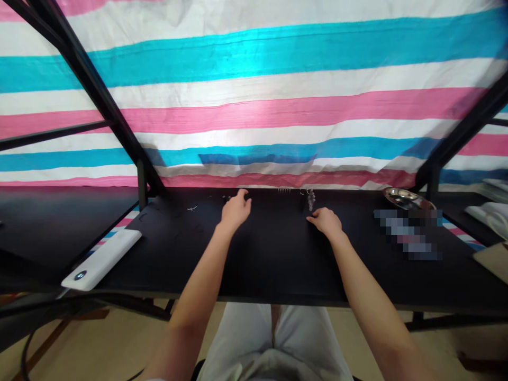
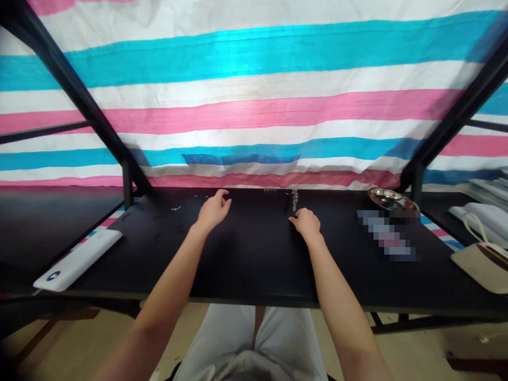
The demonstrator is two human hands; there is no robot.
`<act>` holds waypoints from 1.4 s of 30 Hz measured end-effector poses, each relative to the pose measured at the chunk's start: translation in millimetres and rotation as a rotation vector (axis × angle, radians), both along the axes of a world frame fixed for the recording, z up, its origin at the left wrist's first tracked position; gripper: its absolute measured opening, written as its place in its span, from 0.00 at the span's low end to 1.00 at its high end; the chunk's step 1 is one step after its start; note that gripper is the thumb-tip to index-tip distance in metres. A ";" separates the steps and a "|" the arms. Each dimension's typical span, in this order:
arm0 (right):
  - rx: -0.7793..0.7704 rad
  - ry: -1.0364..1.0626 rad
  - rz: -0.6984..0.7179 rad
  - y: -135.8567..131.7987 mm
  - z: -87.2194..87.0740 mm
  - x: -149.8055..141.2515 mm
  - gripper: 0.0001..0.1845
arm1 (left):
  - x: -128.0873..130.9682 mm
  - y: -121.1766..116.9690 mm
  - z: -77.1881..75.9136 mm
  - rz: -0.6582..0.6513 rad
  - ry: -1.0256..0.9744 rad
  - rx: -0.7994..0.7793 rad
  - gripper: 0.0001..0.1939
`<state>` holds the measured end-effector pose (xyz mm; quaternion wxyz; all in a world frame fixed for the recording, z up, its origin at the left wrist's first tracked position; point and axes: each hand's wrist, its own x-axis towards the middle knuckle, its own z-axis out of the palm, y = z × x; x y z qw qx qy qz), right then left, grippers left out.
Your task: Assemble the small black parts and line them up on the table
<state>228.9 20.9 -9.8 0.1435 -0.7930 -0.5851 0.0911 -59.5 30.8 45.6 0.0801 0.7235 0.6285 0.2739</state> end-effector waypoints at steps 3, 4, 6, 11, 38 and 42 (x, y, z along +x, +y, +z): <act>0.002 -0.022 0.053 -3.1 4.8 -5.7 0.13 | -29.6 7.5 14.4 0.104 0.177 -0.056 0.17; 0.009 -0.025 0.066 -4.0 6.0 -7.6 0.13 | -37.4 10.2 16.9 0.109 0.234 -0.082 0.17; 0.027 -0.026 0.094 -5.6 8.2 -10.6 0.13 | -49.1 16.0 19.3 0.100 0.336 -0.126 0.16; 0.109 0.002 0.219 -6.6 11.2 -14.9 0.14 | -58.0 33.2 15.8 0.000 0.531 -0.136 0.20; 0.483 1.248 0.472 -18.6 2.3 -84.2 0.17 | 50.2 -8.5 -29.9 -0.532 -0.885 -0.183 0.12; 0.474 1.245 0.481 -16.6 -0.8 -79.8 0.16 | 51.1 -6.2 -48.4 -0.541 -0.956 -0.238 0.15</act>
